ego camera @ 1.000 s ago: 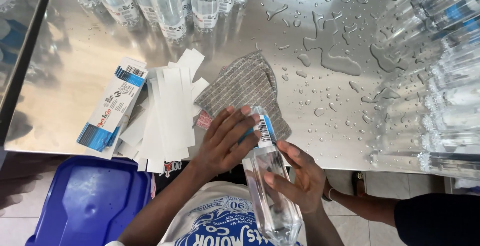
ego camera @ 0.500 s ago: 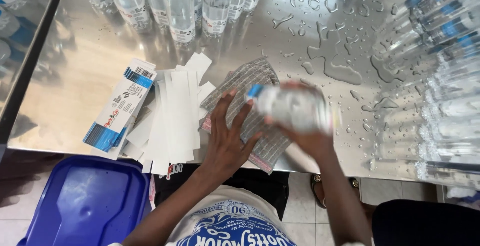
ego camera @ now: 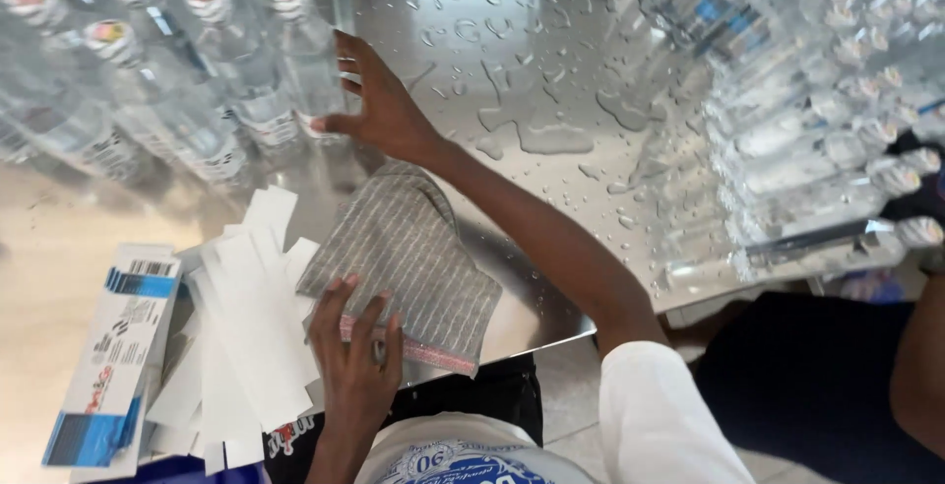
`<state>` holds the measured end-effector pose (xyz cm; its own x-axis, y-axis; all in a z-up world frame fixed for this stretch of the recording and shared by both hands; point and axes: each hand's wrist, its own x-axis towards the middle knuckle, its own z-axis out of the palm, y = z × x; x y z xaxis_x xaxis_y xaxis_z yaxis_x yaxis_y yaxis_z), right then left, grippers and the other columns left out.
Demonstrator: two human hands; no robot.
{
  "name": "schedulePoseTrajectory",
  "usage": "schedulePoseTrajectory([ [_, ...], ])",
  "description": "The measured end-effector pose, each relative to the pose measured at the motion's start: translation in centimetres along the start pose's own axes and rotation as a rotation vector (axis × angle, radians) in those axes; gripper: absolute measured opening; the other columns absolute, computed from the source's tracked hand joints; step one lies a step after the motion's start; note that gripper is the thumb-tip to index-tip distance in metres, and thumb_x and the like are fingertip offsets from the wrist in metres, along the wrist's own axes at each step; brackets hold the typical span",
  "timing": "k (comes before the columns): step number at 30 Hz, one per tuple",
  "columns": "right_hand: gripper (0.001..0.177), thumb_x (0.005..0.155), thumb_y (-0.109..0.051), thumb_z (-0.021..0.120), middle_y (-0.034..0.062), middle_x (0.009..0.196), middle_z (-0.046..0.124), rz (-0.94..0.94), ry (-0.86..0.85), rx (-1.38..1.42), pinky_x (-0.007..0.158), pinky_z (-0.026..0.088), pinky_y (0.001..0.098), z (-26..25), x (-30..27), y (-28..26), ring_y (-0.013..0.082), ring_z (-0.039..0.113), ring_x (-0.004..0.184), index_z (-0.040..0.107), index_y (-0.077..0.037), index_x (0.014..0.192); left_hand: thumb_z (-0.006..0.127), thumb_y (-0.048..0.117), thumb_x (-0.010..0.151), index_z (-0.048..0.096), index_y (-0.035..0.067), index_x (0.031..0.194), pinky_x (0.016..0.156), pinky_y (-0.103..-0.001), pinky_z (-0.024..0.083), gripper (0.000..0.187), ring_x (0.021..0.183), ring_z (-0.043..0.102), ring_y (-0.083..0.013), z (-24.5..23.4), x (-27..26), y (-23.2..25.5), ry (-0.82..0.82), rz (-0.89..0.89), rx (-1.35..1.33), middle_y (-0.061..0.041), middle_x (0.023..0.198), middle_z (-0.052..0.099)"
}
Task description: Manually applying adhesive labels to clear plastic water bottles at a production workstation.
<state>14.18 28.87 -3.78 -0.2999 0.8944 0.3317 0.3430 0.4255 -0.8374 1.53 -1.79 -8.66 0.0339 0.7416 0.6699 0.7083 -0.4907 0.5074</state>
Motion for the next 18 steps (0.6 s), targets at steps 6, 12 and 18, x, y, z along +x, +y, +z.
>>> schedulePoseTrajectory([
  [6, 0.088, 0.098, -0.031, 0.097, -0.0027, 0.171, 0.040, -0.023, 0.288, -0.152, 0.124, 0.049, 0.0411, -21.1, -0.2, 17.6, 0.0273, 0.059, 0.138, 0.040, -0.021, 0.164, 0.072, 0.006, 0.107, 0.069, 0.003, 0.130, 0.124, -0.055, 0.049, 0.024, 0.151, 0.049, -0.0404, 0.0, -0.7, -0.2, 0.017, -0.031, -0.021, -0.020, 0.157, 0.048],
  [12, 0.091, 0.115, -0.008, 0.091, 0.0299, 0.177, 0.009, 0.380, 0.506, -1.015, 0.135, 0.008, 0.0552, -43.8, 2.2, 17.7, 0.0511, 0.003, 0.162, 0.023, -0.006, 0.175, 0.073, -0.003, 0.103, 0.071, 0.002, 0.115, 0.112, -0.047, 0.058, 0.013, 0.136, 0.064, -0.0396, 0.7, -1.2, -0.1, 0.067, 0.078, 0.049, -0.022, 0.142, 0.062],
  [18, 0.108, 0.115, -0.031, 0.091, 0.0293, 0.182, 0.003, 0.587, 0.352, -1.150, 0.133, -0.008, 0.0516, -48.1, 4.5, 13.3, 0.0458, -0.004, 0.165, 0.010, 0.001, 0.177, 0.068, -0.001, 0.102, 0.072, 0.005, 0.111, 0.106, -0.045, 0.063, 0.011, 0.129, 0.071, -0.0404, 1.2, -1.1, 0.3, 0.097, 0.040, 0.063, -0.020, 0.133, 0.070],
])
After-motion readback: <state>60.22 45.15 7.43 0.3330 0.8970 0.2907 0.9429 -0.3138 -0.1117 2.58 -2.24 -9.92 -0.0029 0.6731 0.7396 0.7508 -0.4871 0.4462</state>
